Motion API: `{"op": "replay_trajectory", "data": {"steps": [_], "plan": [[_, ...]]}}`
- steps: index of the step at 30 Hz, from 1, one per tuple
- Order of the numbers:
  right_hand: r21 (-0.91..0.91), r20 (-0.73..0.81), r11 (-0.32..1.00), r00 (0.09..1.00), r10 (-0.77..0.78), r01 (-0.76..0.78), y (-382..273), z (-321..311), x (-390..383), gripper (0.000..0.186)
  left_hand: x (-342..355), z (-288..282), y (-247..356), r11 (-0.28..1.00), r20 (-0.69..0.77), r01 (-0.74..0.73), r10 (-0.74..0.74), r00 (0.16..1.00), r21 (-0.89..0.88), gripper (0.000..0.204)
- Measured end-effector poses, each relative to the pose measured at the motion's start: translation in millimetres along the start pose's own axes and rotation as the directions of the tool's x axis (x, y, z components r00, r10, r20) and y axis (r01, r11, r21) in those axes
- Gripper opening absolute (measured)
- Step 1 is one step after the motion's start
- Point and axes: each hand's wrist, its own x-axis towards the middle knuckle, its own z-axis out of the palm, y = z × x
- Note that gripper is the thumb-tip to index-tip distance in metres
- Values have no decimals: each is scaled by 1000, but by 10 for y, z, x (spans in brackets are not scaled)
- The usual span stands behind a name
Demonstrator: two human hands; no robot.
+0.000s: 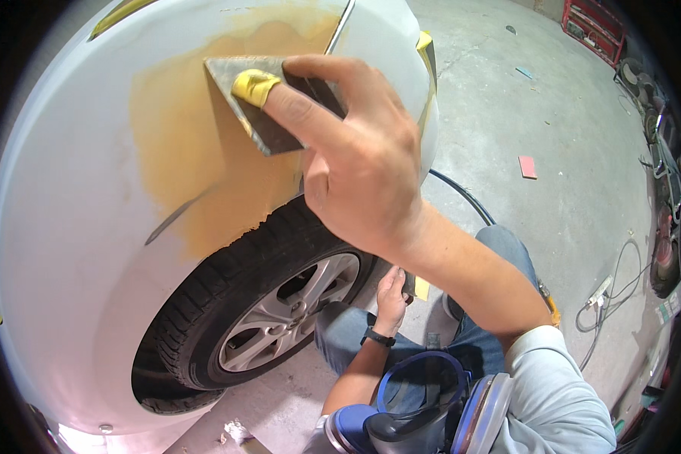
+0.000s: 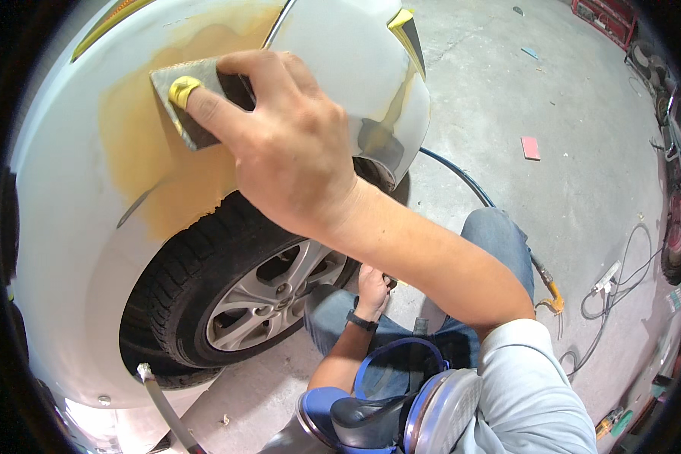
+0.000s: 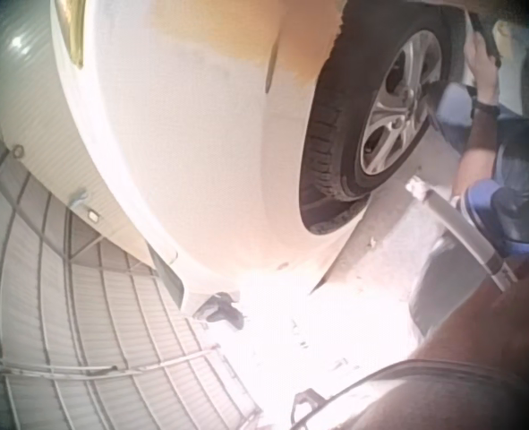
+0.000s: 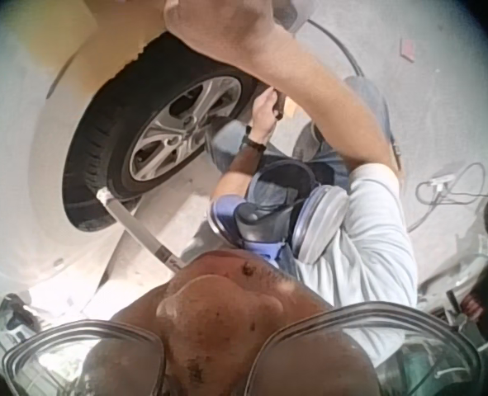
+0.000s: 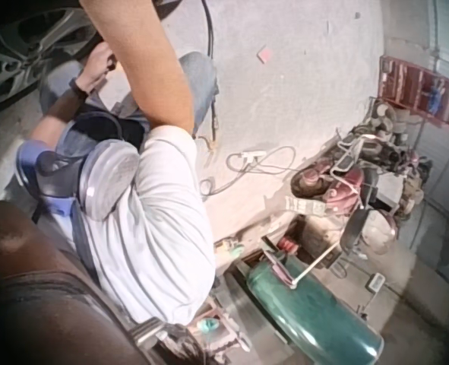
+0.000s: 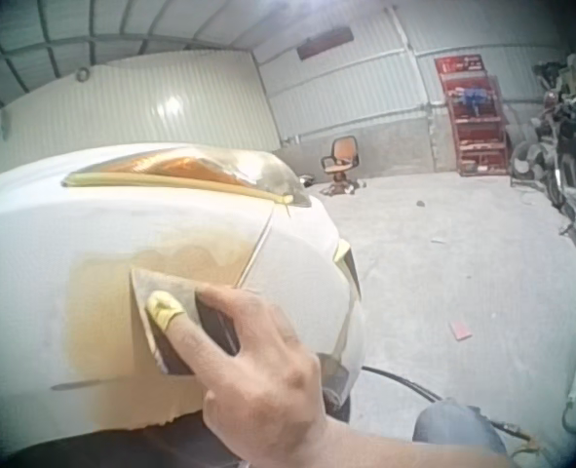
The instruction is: The person mixes a yellow body filler with a hardener and applies it to a damaged area on the front fender of a white car using a metal spreader. They repeatedly scoop filler and spread it over the affected area.
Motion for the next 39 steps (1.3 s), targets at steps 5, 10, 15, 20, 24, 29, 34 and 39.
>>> {"op": "replay_trajectory", "data": {"steps": [5,10,15,20,24,29,34,39], "plan": [[41,-69,997,996,-60,63,-117,86,-210,31,69,-73,-81,979,31,-64,59,998,195,44],[68,-68,995,995,-67,72,-326,120,-471,24,148,-165,-155,925,78,-144,125,989,351,46],[105,-49,993,998,-43,48,-500,124,-695,21,65,-269,-177,908,67,-144,128,989,394,48],[103,-38,992,997,-67,71,-583,179,-870,16,5,-275,-63,987,127,-89,72,989,134,54],[94,-27,993,998,-65,67,-625,186,-964,13,22,-256,32,912,106,-80,40,994,402,52],[183,57,981,995,-79,67,-643,79,-1037,21,1,-284,25,904,52,-68,51,997,423,56],[407,229,909,955,-190,83,-536,-427,-1173,23,-186,-244,99,949,16,-75,74,997,307,51],[379,610,916,780,-139,-133,-163,-1217,-1418,36,-440,169,451,309,519,452,189,834,-837,47]]}}
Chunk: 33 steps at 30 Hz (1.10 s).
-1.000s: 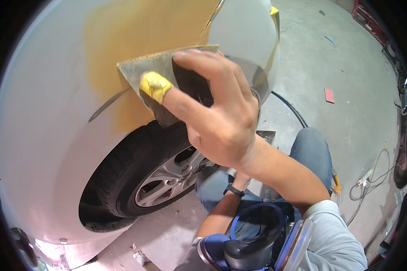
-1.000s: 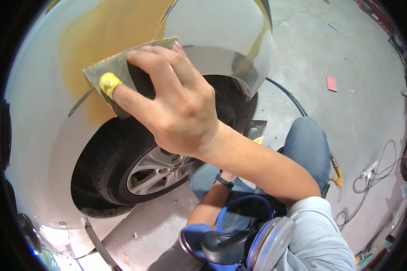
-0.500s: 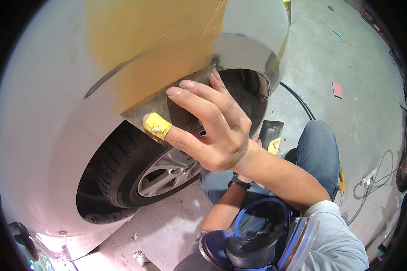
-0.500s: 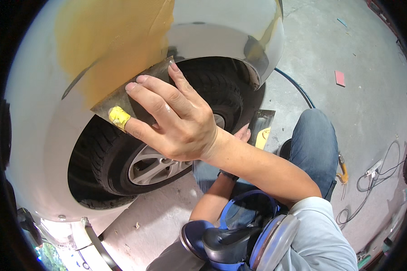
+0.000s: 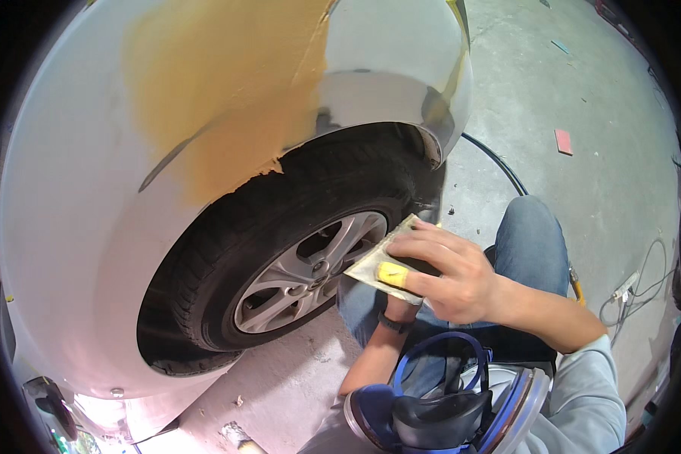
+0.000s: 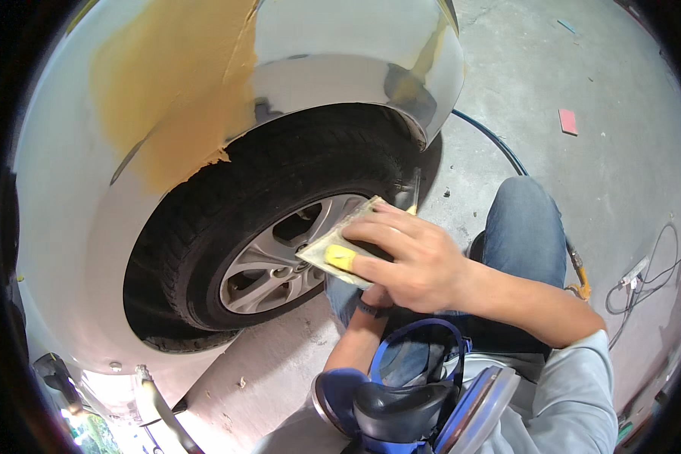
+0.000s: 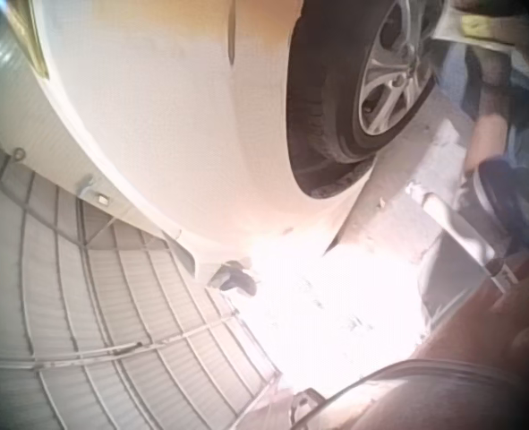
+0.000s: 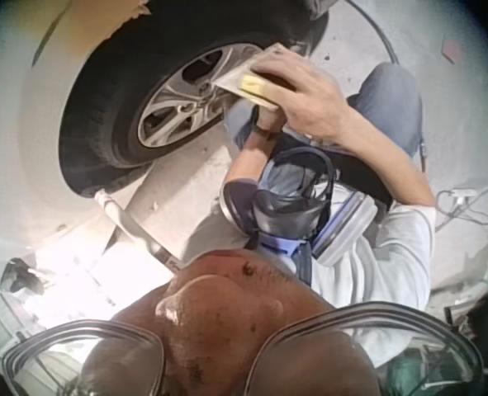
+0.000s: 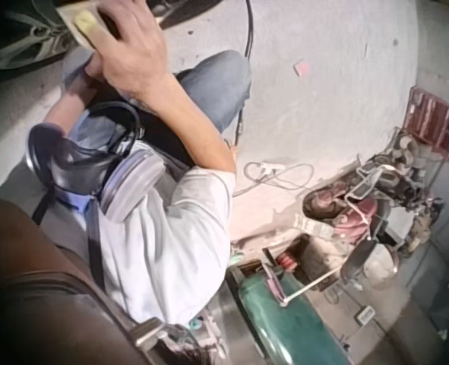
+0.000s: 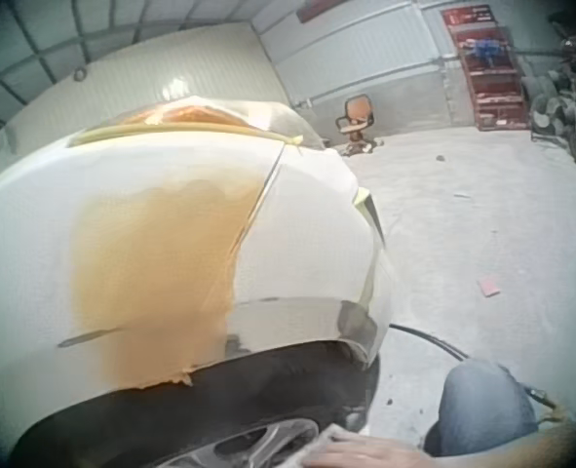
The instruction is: The person mixes a yellow body filler with a hardener and applies it to a damaged area on the front fender of a white car using a metal spreader. They repeatedly scoop filler and spread it over the affected area.
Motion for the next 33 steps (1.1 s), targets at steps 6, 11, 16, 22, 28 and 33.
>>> {"op": "replay_trajectory", "data": {"steps": [6,11,16,22,28,33], "plan": [[12,98,994,989,-109,109,119,-274,-437,33,41,821,-243,615,-200,-71,362,910,786,45],[-132,133,989,990,-42,60,440,-574,-606,24,6,1070,-434,357,-219,-18,613,759,934,50],[-257,139,963,983,119,-81,818,-814,-519,32,-112,1088,-261,444,-140,-115,501,854,888,53],[-104,-396,975,907,142,-198,1021,-728,507,36,-205,766,-221,439,-317,14,626,712,898,40],[-207,-651,968,759,-28,-142,1061,-511,1322,32,-329,634,-295,443,-347,-11,717,605,897,35],[-209,-649,965,761,-13,-161,975,-414,1340,38,-442,583,-241,465,-355,-32,718,599,885,33]]}}
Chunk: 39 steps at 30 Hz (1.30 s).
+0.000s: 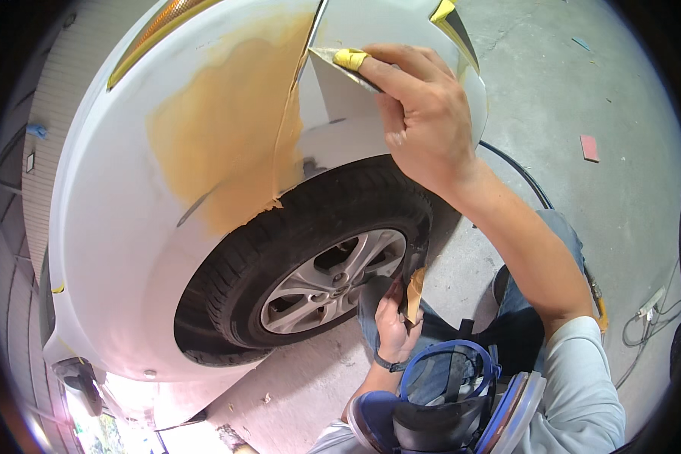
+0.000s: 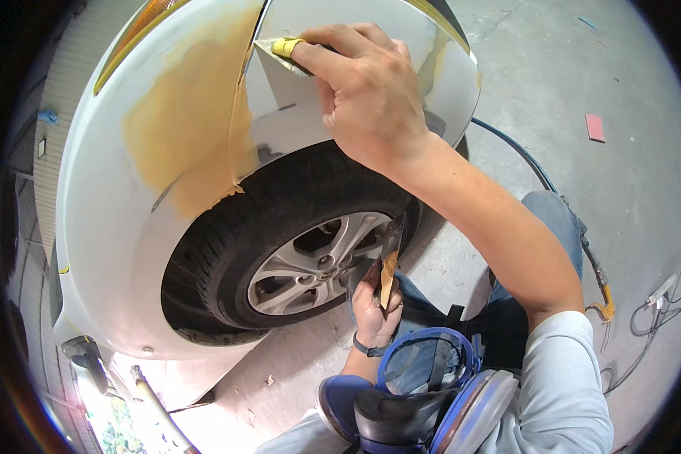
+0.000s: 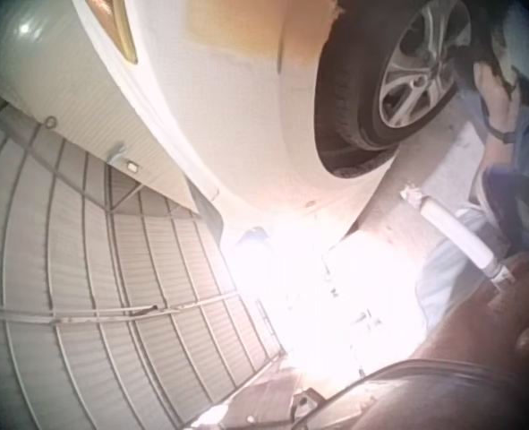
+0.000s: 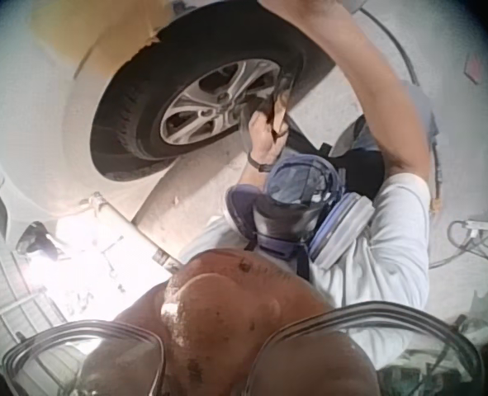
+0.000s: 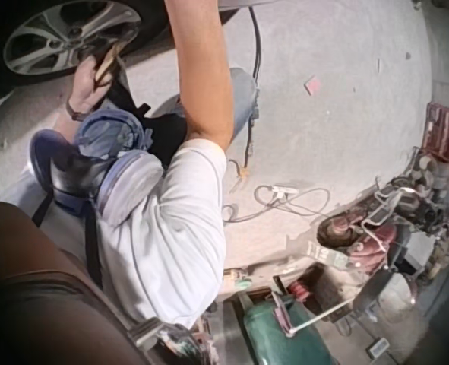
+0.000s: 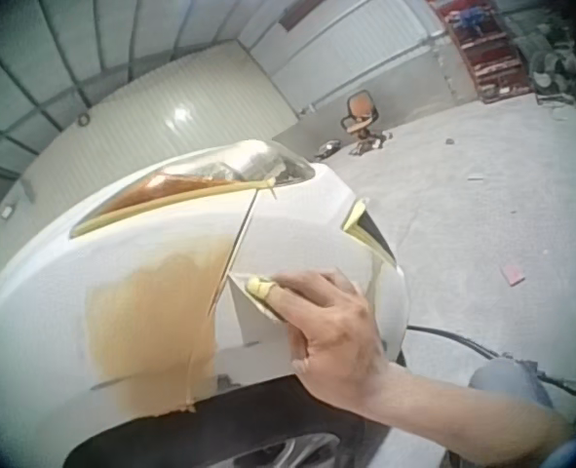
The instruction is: The person mixes a yellow body filler with a hardener and applies it to a damaged area on the front fender of a white car using a metal spreader. They repeatedly scoop filler and spread it over the affected area.
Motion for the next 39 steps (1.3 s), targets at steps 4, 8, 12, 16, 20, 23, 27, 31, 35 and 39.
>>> {"op": "replay_trajectory", "data": {"steps": [4,8,12,16,20,23,27,31,35,39], "plan": [[19,39,999,998,-41,40,-153,-10,-144,45,29,-42,-53,999,10,-1,0,1000,49,31],[32,60,999,998,-33,31,-319,-8,-289,46,53,-74,-100,999,11,7,-7,1000,35,31],[42,103,998,994,-40,35,-426,6,-411,43,71,-143,-89,998,44,59,-58,997,-28,33],[31,121,998,991,-64,61,-494,13,-519,39,76,-225,-64,988,148,87,-68,987,-128,33],[50,123,997,990,-69,63,-561,40,-610,35,75,-329,-118,990,215,33,-3,977,-134,34],[45,195,996,977,-87,80,-574,-6,-642,28,159,-424,-124,978,275,67,-10,961,-198,35],[172,313,977,933,-177,127,-568,-299,-715,20,189,-366,-31,655,230,-380,306,924,653,47],[371,519,918,788,-331,140,-645,-800,-995,20,-83,-4,122,947,290,10,89,953,-322,58],[389,604,911,709,-365,137,-480,-1106,-1274,22,-211,342,318,972,378,-153,210,902,-176,49],[223,703,949,638,-314,222,-140,-1263,-1287,26,-172,360,431,972,165,-69,108,980,-224,43]]}}
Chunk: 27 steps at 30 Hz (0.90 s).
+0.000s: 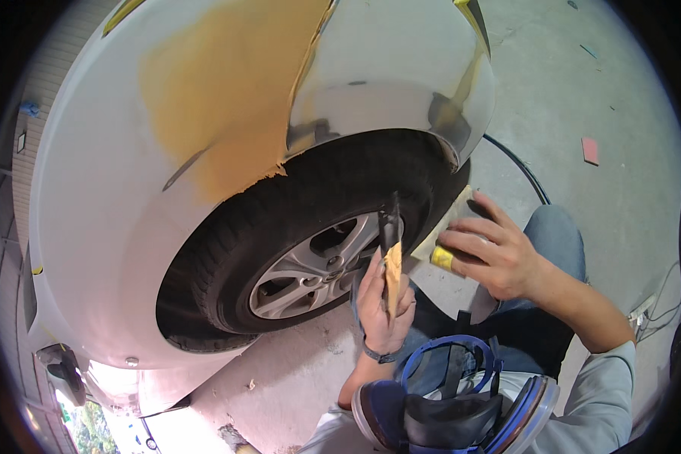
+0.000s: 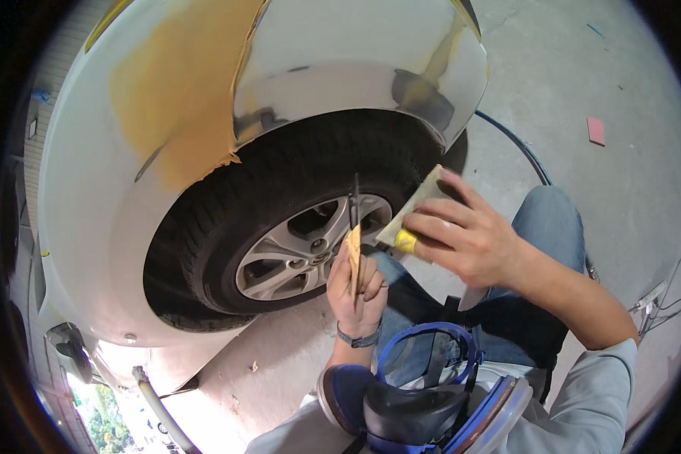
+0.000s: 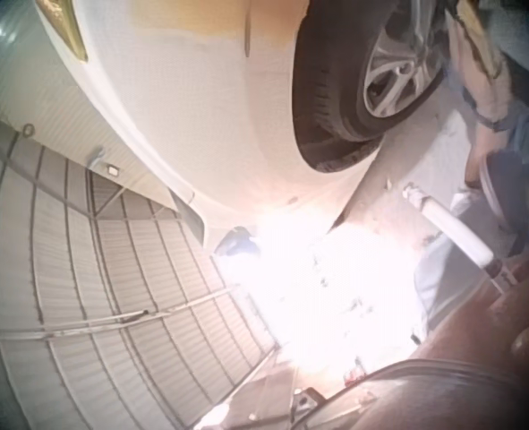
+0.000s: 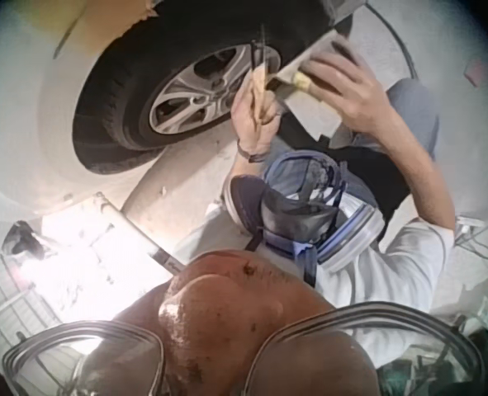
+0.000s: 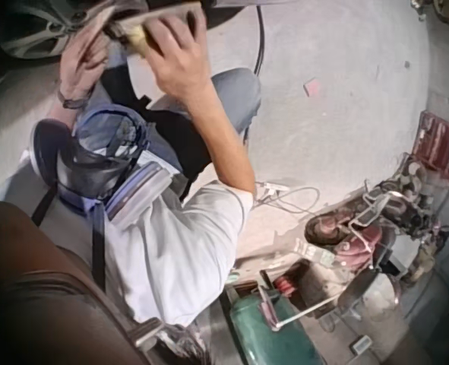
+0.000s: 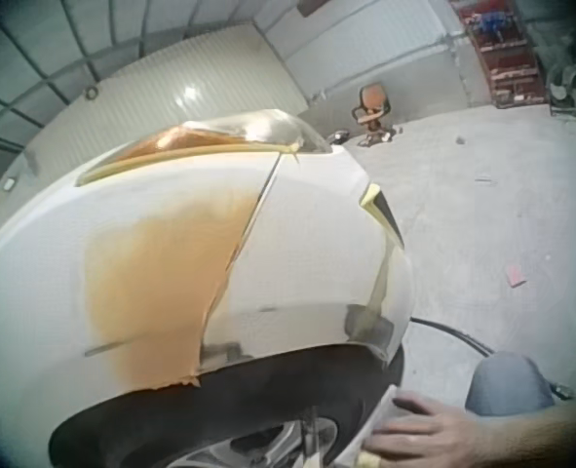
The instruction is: The person mixes a yellow body filler with a hardener and applies it to a damaged area on the front fender of a white car using a metal spreader. They repeatedly scoop filler and spread it over the affected area.
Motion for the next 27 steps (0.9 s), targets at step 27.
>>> {"op": "replay_trajectory", "data": {"steps": [27], "plan": [[3,-634,954,737,234,-300,644,-517,2200,51,543,-928,-950,872,95,58,-119,988,485,42]]}}
